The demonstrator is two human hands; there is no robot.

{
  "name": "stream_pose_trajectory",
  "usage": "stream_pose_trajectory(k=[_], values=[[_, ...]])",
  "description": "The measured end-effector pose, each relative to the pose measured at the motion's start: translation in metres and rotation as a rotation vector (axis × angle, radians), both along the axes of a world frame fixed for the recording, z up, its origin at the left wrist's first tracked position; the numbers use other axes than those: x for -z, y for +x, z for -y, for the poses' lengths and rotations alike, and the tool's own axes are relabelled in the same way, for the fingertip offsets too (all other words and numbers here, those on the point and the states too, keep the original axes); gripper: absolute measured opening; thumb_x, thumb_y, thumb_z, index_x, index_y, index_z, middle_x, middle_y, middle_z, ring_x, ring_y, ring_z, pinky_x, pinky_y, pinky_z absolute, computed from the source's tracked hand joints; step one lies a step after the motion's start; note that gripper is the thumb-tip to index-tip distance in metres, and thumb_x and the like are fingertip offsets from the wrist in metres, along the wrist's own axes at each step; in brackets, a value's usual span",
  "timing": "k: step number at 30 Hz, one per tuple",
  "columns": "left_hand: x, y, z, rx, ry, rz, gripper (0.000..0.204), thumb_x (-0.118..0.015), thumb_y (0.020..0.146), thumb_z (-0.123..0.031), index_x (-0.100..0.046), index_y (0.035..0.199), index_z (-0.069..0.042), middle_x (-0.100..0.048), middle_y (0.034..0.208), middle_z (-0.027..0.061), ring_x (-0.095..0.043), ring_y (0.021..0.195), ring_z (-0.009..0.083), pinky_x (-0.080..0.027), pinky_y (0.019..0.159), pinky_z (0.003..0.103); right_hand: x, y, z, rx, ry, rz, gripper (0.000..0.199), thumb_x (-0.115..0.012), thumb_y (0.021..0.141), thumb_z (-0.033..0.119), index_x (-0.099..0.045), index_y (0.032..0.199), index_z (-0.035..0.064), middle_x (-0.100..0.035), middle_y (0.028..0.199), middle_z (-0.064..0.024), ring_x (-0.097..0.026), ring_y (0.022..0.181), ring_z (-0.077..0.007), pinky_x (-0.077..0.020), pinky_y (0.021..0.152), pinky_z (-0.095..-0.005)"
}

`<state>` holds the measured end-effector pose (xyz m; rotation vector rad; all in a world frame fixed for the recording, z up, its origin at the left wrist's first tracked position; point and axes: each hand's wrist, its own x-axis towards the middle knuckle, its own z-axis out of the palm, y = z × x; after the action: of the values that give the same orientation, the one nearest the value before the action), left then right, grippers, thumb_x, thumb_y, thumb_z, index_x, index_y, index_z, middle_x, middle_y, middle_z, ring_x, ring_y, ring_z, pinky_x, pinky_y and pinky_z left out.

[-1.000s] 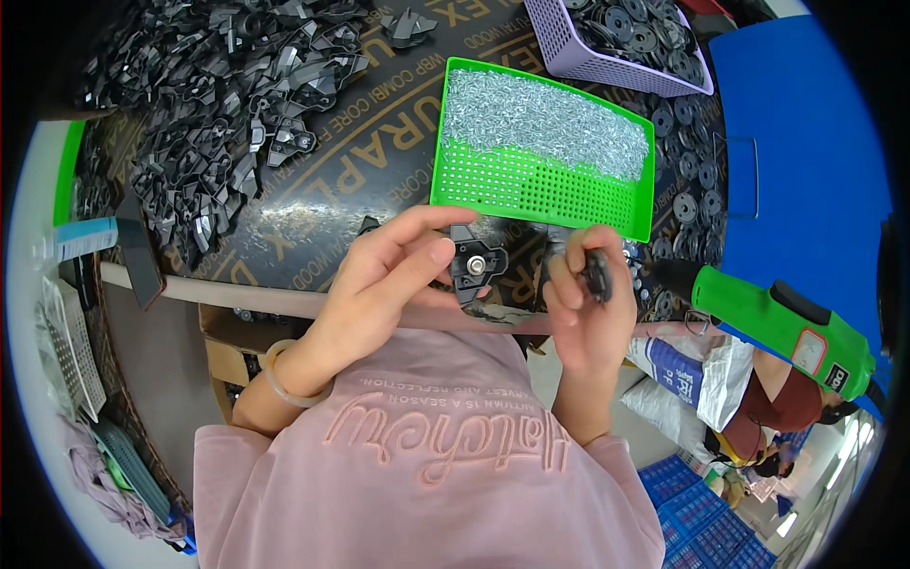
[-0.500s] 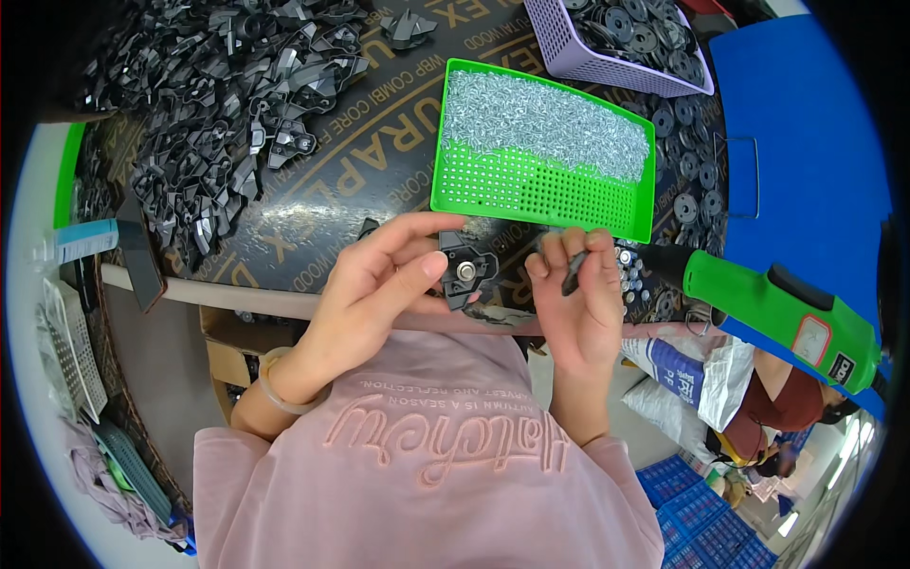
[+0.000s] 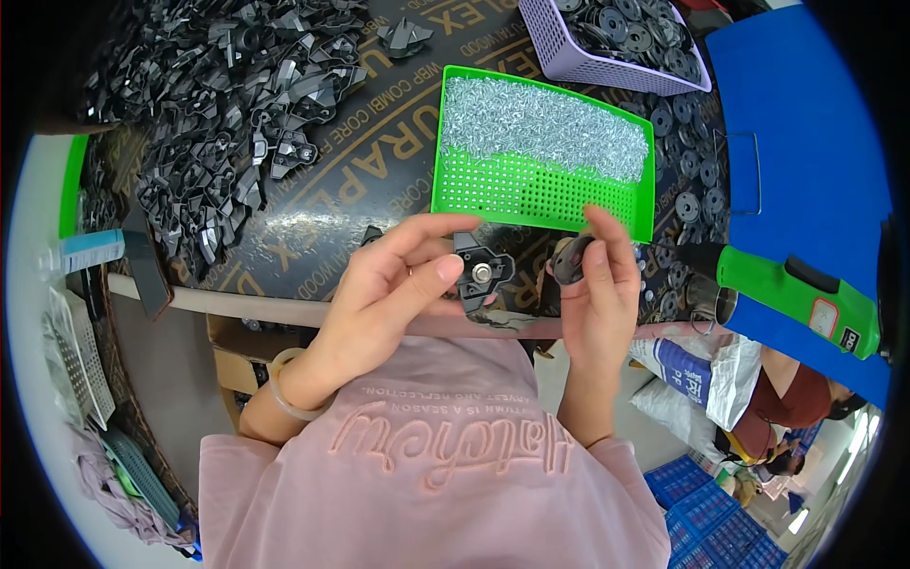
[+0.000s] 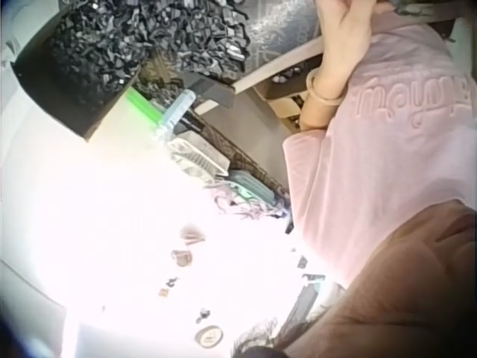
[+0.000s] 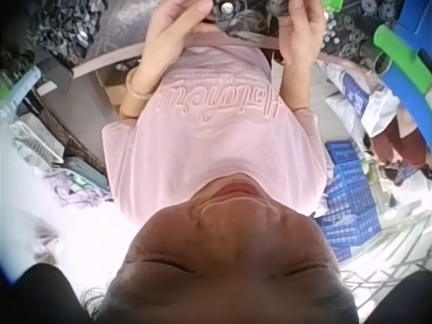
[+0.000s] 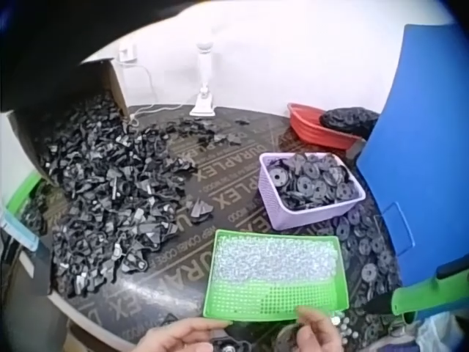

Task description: Manually assembling small plastic and metal toy components using an electric screwdriver at a factory workbench.

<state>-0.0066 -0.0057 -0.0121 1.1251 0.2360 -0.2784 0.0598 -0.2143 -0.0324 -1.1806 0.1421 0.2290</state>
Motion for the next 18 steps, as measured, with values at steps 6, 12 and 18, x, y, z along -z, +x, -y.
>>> stream_pose_trajectory(k=[6,12,18], values=[[-0.004,0.003,0.004,-0.008,-0.028,0.004,0.038,-0.054,0.102,-0.016,-0.05,0.138,-0.003,-0.056,0.091,-0.0027,-0.055,0.086,0.0033,-0.054,0.076,0.022,0.012,0.009,0.016,-0.165,0.539,-0.211,0.021,-0.051,0.104,0.021,-0.056,0.117,0.0059,-0.052,0.09,-0.0021,-0.045,0.073,-0.011,-0.0402,0.064,-0.0228],[0.001,0.003,0.004,0.0,-0.033,-0.016,0.039,-0.052,0.101,-0.01,-0.049,0.139,-0.004,-0.053,0.09,-0.0028,-0.053,0.083,0.0028,-0.055,0.077,0.022,-0.003,0.006,0.025,-0.207,0.805,-0.323,0.018,-0.045,0.106,0.018,-0.054,0.114,0.004,-0.048,0.081,-0.0028,-0.038,0.06,-0.0062,-0.031,0.044,-0.0173],[-0.001,0.003,0.006,0.059,-0.004,0.025,0.047,-0.047,0.097,-0.002,-0.043,0.144,0.001,-0.06,0.108,0.0053,-0.061,0.101,0.0115,-0.055,0.088,0.027,-0.016,-0.01,0.003,-0.095,-0.125,0.219,0.011,-0.068,0.09,-0.003,-0.059,0.095,0.0011,-0.064,0.078,-0.0013,-0.049,0.056,0.0,-0.0359,0.05,-0.0162]])
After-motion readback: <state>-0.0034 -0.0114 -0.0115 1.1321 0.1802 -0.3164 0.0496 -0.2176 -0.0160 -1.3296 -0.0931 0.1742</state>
